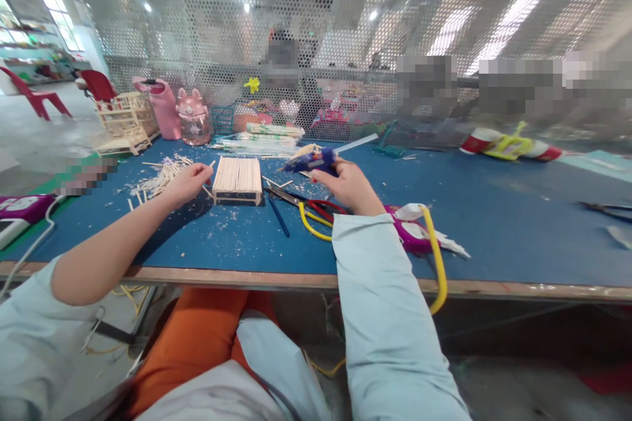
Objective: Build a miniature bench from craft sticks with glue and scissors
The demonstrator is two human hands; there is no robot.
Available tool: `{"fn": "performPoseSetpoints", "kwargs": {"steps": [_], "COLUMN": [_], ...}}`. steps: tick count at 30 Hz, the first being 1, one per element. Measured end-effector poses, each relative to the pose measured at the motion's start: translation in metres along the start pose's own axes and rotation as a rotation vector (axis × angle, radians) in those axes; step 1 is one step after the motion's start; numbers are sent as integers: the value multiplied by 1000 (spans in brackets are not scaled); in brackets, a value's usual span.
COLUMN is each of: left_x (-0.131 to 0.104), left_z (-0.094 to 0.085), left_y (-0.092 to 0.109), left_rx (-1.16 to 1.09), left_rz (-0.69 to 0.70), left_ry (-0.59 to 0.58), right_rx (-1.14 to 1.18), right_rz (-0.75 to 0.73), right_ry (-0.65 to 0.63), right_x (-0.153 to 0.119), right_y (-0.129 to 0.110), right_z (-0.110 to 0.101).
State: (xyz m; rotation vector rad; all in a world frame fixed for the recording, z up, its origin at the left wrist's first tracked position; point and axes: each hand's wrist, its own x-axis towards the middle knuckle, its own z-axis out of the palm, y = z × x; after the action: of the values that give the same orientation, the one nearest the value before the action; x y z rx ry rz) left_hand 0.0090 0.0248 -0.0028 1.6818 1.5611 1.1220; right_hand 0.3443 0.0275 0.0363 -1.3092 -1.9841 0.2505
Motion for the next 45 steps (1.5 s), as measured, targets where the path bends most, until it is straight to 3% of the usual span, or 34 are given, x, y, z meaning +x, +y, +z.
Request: {"fn": "performPoseSetpoints", "kwargs": {"steps": [3, 8, 13, 16, 18, 19, 22, 24, 27, 31, 34, 38, 41, 45], "left_x": [0, -7, -17, -22, -25, -26, -29, -29, -29, -28, -26, -16, -8, -3], "left_z": [-1, 3, 7, 8, 8, 8, 10, 12, 16, 19, 14, -2, -11, -11], "left_y": [4, 15, 20, 23, 26, 28, 30, 29, 25, 23, 25, 23, 15, 6], "left_rx": [10, 229, 313, 328, 369, 393, 442, 455, 473, 442, 309, 145, 146, 99], "left_rz": [60, 346, 532, 608, 653, 679, 779, 858, 942, 972, 908, 514, 240, 66], "left_ry": [113, 242, 142, 86, 79, 80, 92, 109, 128, 115, 167, 311, 236, 51], "right_rx": [-90, -371, -445, -472, -471, -405, -147, -114, -98, -31, 27, 32, 25, 30], "right_rz": [67, 229, 248, 237, 157, 7, -395, -532, -587, -524, -436, -384, -388, -416], "right_ry": [204, 102, 72, 139, 227, 260, 36, -51, -29, 0, 13, -3, -11, -16], "right_x": [16, 49, 61, 57, 49, 44, 24, 13, 3, 2, 4, 6, 7, 6], "right_y": [15, 26, 26, 8, -12, -23, -53, -63, -66, -60, -55, -49, -46, -46], "right_z": [1, 17, 39, 40, 39, 39, 48, 58, 69, 72, 72, 74, 75, 77]}}
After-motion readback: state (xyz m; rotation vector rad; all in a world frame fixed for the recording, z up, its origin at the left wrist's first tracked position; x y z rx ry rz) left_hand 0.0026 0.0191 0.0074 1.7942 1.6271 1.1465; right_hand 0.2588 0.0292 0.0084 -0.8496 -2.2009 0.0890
